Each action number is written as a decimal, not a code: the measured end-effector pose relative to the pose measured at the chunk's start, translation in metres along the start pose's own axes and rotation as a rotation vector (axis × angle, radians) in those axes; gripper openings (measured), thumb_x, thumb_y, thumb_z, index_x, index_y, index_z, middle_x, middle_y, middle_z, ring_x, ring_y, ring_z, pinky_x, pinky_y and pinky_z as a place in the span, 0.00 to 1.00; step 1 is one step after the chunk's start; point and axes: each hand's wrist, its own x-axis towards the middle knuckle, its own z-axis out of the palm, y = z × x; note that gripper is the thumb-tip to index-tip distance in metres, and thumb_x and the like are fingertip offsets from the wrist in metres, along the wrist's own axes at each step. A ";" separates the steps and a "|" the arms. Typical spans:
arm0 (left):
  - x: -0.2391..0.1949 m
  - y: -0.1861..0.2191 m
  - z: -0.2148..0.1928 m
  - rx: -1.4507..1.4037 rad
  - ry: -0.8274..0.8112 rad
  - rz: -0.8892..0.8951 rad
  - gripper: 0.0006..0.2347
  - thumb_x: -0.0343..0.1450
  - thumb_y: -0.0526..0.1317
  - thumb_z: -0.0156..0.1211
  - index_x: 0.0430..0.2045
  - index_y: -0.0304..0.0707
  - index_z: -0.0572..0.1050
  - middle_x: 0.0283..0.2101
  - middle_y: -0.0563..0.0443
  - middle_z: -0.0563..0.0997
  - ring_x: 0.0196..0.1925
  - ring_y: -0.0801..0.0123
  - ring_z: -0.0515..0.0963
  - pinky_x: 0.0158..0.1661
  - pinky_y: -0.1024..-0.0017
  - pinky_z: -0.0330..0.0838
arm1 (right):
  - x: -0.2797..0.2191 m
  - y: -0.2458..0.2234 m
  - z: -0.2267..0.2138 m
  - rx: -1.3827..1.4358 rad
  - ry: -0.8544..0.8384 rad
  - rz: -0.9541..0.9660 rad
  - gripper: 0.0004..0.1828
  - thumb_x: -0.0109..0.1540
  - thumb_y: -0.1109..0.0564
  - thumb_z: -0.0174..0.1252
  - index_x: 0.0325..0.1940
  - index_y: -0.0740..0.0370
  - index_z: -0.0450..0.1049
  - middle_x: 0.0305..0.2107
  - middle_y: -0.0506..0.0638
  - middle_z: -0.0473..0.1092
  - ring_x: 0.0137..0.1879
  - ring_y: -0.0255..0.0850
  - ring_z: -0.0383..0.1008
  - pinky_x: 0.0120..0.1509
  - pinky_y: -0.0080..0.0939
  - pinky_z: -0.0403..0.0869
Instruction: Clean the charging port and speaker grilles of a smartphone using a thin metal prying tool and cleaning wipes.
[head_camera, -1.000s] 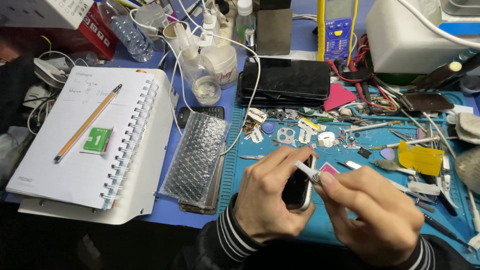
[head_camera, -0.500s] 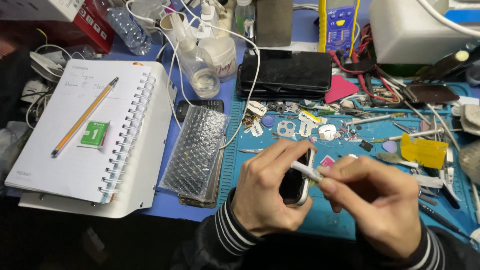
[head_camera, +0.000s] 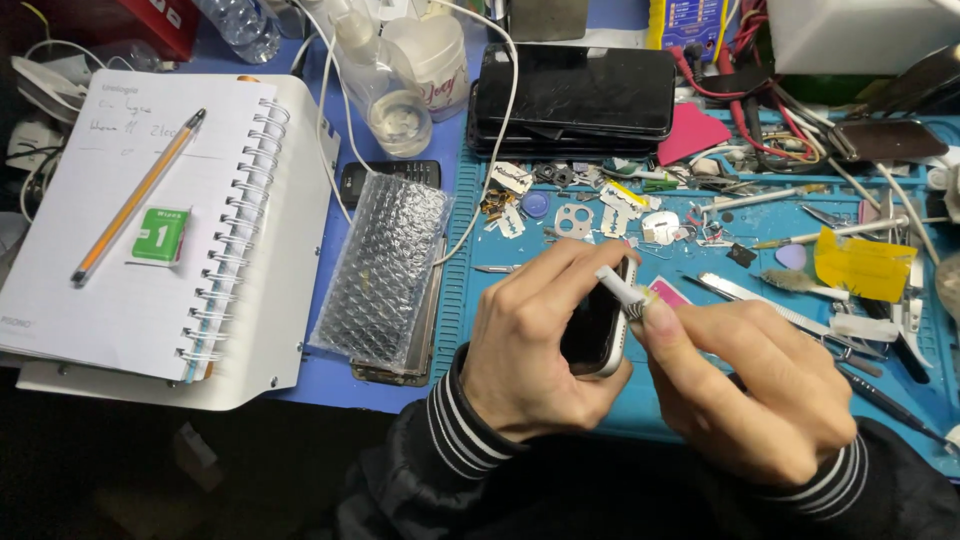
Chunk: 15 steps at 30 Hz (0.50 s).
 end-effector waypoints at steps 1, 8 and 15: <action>0.000 0.001 0.000 0.003 0.001 0.000 0.25 0.55 0.34 0.61 0.48 0.30 0.71 0.43 0.42 0.79 0.35 0.54 0.81 0.38 0.66 0.78 | 0.003 -0.002 -0.002 0.084 -0.017 0.084 0.11 0.54 0.78 0.67 0.39 0.76 0.77 0.30 0.61 0.75 0.27 0.43 0.70 0.33 0.39 0.71; -0.001 0.000 0.000 0.013 -0.019 -0.001 0.25 0.56 0.34 0.61 0.50 0.32 0.70 0.43 0.43 0.80 0.35 0.54 0.82 0.38 0.66 0.78 | 0.005 -0.004 -0.006 0.021 -0.060 0.139 0.10 0.55 0.78 0.70 0.37 0.77 0.79 0.30 0.61 0.75 0.25 0.43 0.67 0.28 0.39 0.65; -0.002 -0.003 0.001 0.011 -0.012 0.004 0.25 0.56 0.35 0.63 0.49 0.31 0.71 0.44 0.43 0.79 0.35 0.55 0.81 0.37 0.67 0.77 | -0.016 0.010 -0.015 0.294 0.011 0.400 0.16 0.57 0.79 0.64 0.46 0.81 0.69 0.35 0.64 0.75 0.35 0.45 0.78 0.40 0.37 0.77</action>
